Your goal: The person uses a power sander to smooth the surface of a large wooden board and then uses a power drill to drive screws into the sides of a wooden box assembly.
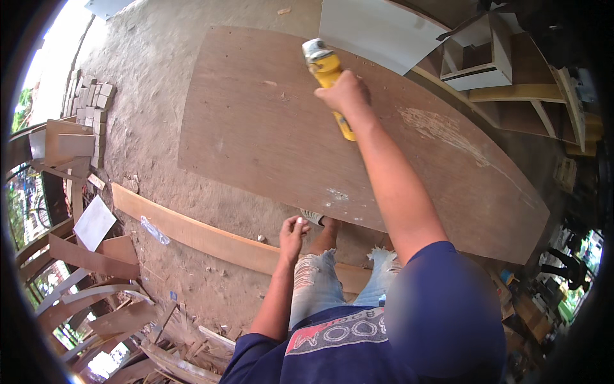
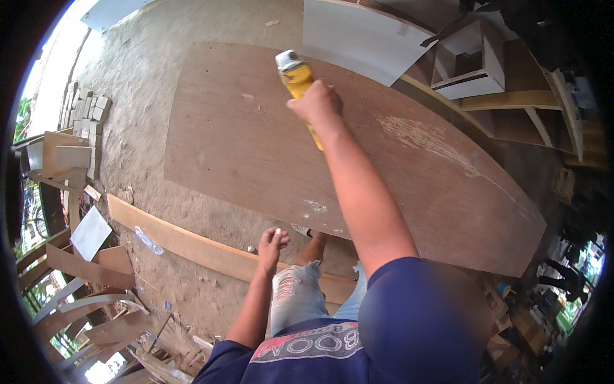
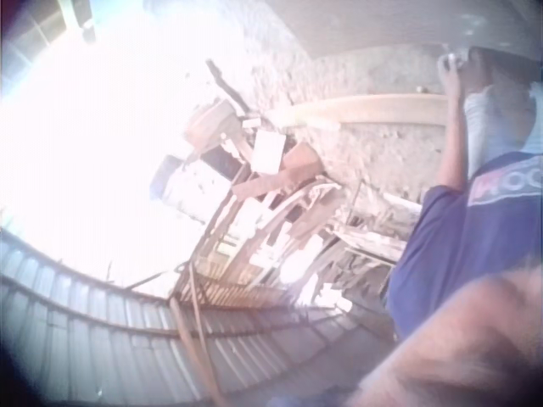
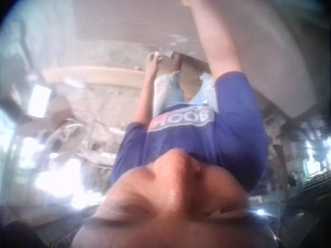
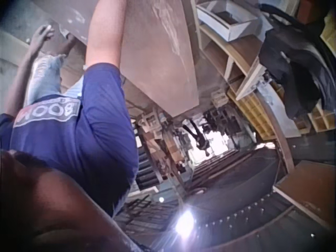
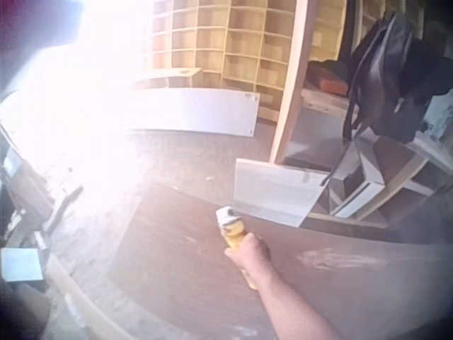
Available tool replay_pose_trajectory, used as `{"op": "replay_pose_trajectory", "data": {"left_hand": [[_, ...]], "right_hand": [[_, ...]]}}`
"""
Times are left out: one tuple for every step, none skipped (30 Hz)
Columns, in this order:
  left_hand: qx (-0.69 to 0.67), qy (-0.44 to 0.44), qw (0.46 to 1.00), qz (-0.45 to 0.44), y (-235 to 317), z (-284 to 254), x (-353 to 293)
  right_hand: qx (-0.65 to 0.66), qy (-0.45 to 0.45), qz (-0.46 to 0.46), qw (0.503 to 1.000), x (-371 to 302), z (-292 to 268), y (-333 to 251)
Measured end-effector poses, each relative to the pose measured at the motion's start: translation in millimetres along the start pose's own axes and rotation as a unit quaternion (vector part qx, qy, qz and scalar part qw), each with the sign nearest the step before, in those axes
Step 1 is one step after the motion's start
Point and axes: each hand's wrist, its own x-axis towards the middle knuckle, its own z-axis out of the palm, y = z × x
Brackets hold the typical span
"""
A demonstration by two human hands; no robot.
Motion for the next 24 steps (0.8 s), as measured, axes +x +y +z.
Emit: {"op": "replay_pose_trajectory", "data": {"left_hand": [[0.005, 0.028, 0.999, 0.023, 9, -11, 5], [0.01, 0.054, 0.997, 0.046, 18, -19, 11], [0.008, 0.05, 0.998, 0.047, 28, -28, 18], [0.009, 0.08, 0.994, 0.067, 38, -33, 26], [0.01, 0.11, 0.99, 0.087, 47, -36, 34], [0.002, 0.116, 0.988, 0.097, 58, -33, 39], [0.0, 0.112, 0.989, 0.097, 63, -36, 47], [0.033, 0.114, 0.989, 0.091, 69, -38, 55], [0.066, 0.116, 0.987, 0.085, 71, -36, 61], [0.079, 0.113, 0.986, 0.095, 76, -29, 64], [0.079, 0.108, 0.987, 0.095, 77, -26, 67], [0.058, 0.104, 0.988, 0.1, 76, -26, 69], [0.04, 0.102, 0.988, 0.105, 76, -26, 69], [0.043, 0.1, 0.989, 0.104, 77, -25, 68], [0.057, 0.101, 0.99, 0.085, 81, -22, 66], [0.07, 0.105, 0.99, 0.068, 84, -22, 64], [0.077, 0.102, 0.989, 0.068, 87, -20, 64], [0.08, 0.1, 0.99, 0.058, 90, -21, 64], [0.081, 0.098, 0.991, 0.049, 91, -23, 64], [0.086, 0.098, 0.99, 0.05, 93, -25, 66], [0.095, 0.098, 0.99, 0.036, 92, -33, 67], [0.103, 0.093, 0.99, 0.022, 93, -36, 69], [0.106, 0.091, 0.99, 0.022, 93, -38, 67], [0.111, 0.076, 0.991, 0.012, 95, -36, 69]], "right_hand": [[-0.004, 0.016, -0.008, 1.0, 1, 9, -12], [-0.008, 0.021, -0.005, 1.0, 2, 10, -14], [-0.003, 0.009, 0.007, 1.0, -1, 10, -19], [0.003, -0.002, 0.02, 1.0, -5, 9, -24], [0.001, 0.003, 0.021, 1.0, -7, 5, -21], [0.012, 0.009, 0.038, 0.999, -8, -3, -10], [0.024, 0.012, 0.055, 0.998, -8, -9, 4], [0.04, 0.038, 0.067, 0.996, -8, -14, 19], [0.055, 0.064, 0.08, 0.993, -6, -19, 39], [0.057, 0.076, 0.089, 0.992, -2, -25, 67], [0.061, 0.087, 0.096, 0.99, 2, -32, 89], [0.061, 0.089, 0.099, 0.989, 0, -39, 103], [0.057, 0.096, 0.108, 0.988, -4, -44, 117], [0.054, 0.102, 0.117, 0.986, -8, -49, 130], [0.055, 0.104, 0.126, 0.985, -12, -52, 150], [0.076, 0.134, 0.13, 0.979, -14, -52, 168], [0.097, 0.165, 0.135, 0.972, -16, -54, 187], [0.102, 0.165, 0.14, 0.971, -19, -59, 204], [0.153, 0.157, 0.171, 0.961, -21, -67, 220], [0.203, 0.15, 0.2, 0.947, -24, -74, 235], [0.267, 0.151, 0.213, 0.928, -28, -80, 244], [0.255, 0.176, 0.228, 0.923, -30, -90, 261], [0.305, 0.172, 0.235, 0.907, -35, -99, 278], [0.275, 0.187, 0.245, 0.911, -35, -108, 304]]}}
